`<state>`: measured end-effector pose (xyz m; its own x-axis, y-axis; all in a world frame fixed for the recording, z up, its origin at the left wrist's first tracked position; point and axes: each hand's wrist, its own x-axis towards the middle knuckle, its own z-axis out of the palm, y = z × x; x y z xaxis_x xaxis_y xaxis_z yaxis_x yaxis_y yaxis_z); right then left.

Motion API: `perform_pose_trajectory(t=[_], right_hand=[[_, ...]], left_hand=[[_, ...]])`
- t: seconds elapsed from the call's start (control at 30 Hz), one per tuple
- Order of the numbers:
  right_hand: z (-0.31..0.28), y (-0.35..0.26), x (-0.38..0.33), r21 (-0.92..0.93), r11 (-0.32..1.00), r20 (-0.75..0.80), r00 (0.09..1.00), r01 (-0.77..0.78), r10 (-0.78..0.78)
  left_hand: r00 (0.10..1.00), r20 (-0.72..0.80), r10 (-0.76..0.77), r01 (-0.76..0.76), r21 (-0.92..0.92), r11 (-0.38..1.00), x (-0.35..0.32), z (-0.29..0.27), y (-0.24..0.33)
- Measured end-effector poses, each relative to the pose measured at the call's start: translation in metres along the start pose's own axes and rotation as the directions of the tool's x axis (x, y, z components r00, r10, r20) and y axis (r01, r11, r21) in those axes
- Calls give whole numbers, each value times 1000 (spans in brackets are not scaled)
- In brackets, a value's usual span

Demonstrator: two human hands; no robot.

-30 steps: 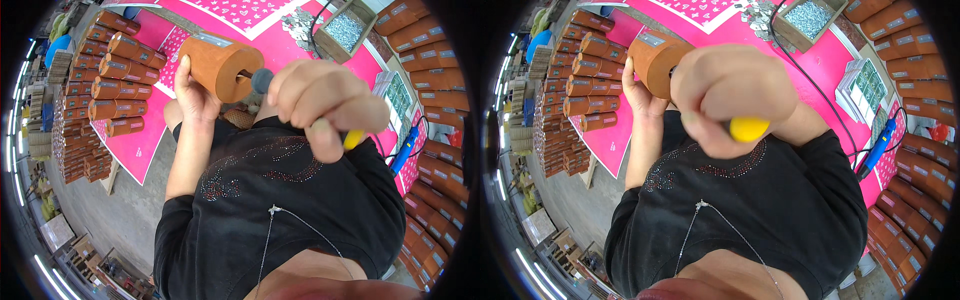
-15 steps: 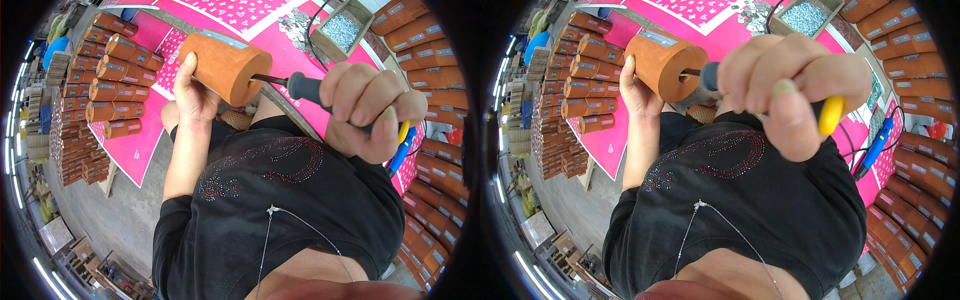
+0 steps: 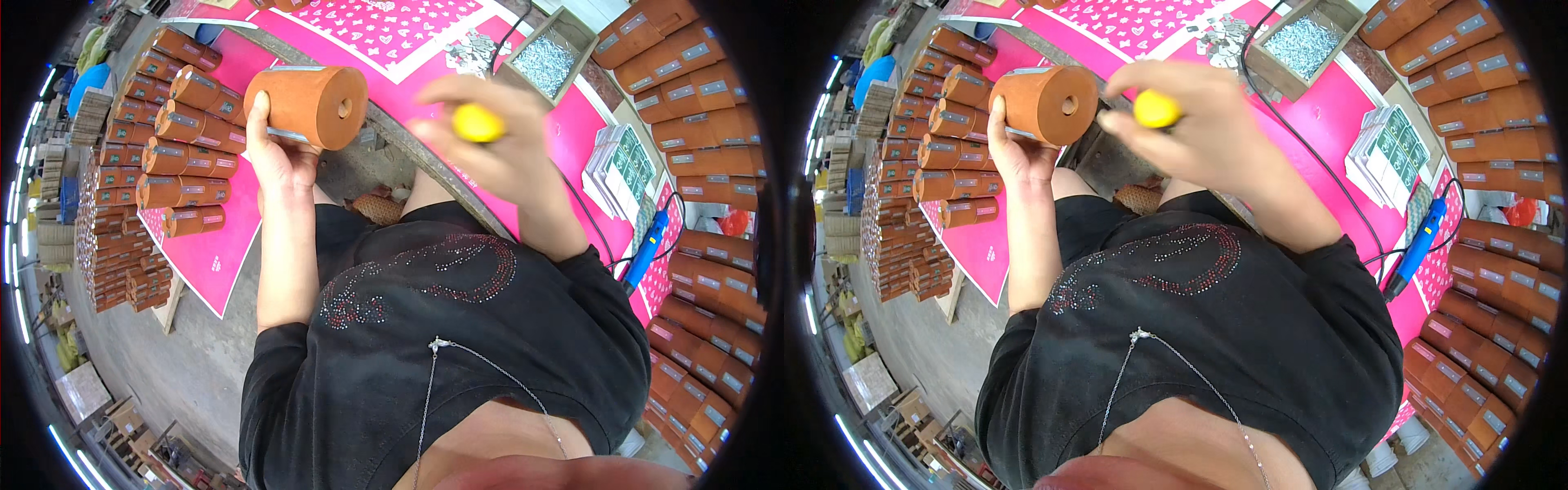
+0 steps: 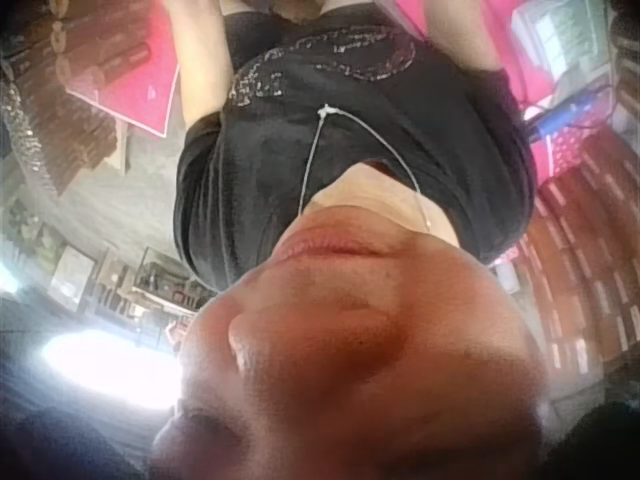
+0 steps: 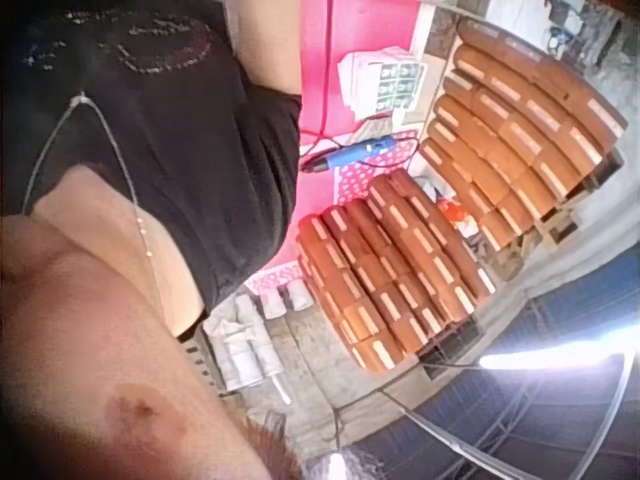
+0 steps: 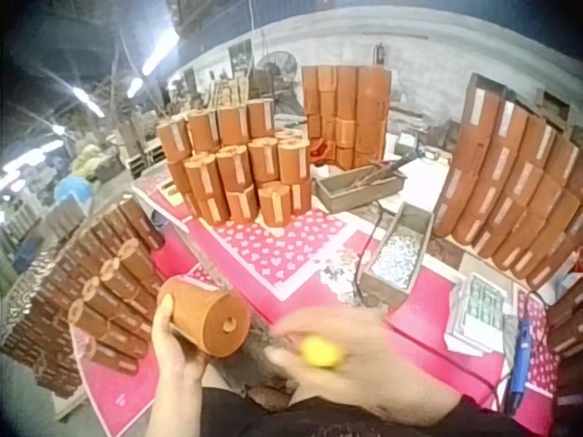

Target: Assembling small wooden cylinders with screws and applying adhesive labels in a manufacturing setting.

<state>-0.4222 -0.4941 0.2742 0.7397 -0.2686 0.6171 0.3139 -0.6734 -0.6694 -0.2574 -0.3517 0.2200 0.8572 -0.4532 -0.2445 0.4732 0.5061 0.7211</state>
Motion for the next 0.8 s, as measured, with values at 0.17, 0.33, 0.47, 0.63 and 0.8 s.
perform_pose_trajectory(t=[0.17,0.33,0.47,0.63,0.8], right_hand=[[48,28,-4,-91,996,104,994,-8,17],[47,14,9,-210,946,442,839,-247,317],[44,18,-2,-122,992,315,947,-23,61],[46,15,-4,-116,986,451,878,-119,159],[47,18,-5,-105,980,489,849,-170,199]], left_hand=[[995,-63,80,-80,6,997,-4,9,8],[997,-19,81,-82,-16,997,-7,2,10],[993,15,117,-116,-49,992,-10,5,13],[995,45,88,-84,-97,992,-17,13,13],[992,78,102,-99,-39,994,-19,15,8]])
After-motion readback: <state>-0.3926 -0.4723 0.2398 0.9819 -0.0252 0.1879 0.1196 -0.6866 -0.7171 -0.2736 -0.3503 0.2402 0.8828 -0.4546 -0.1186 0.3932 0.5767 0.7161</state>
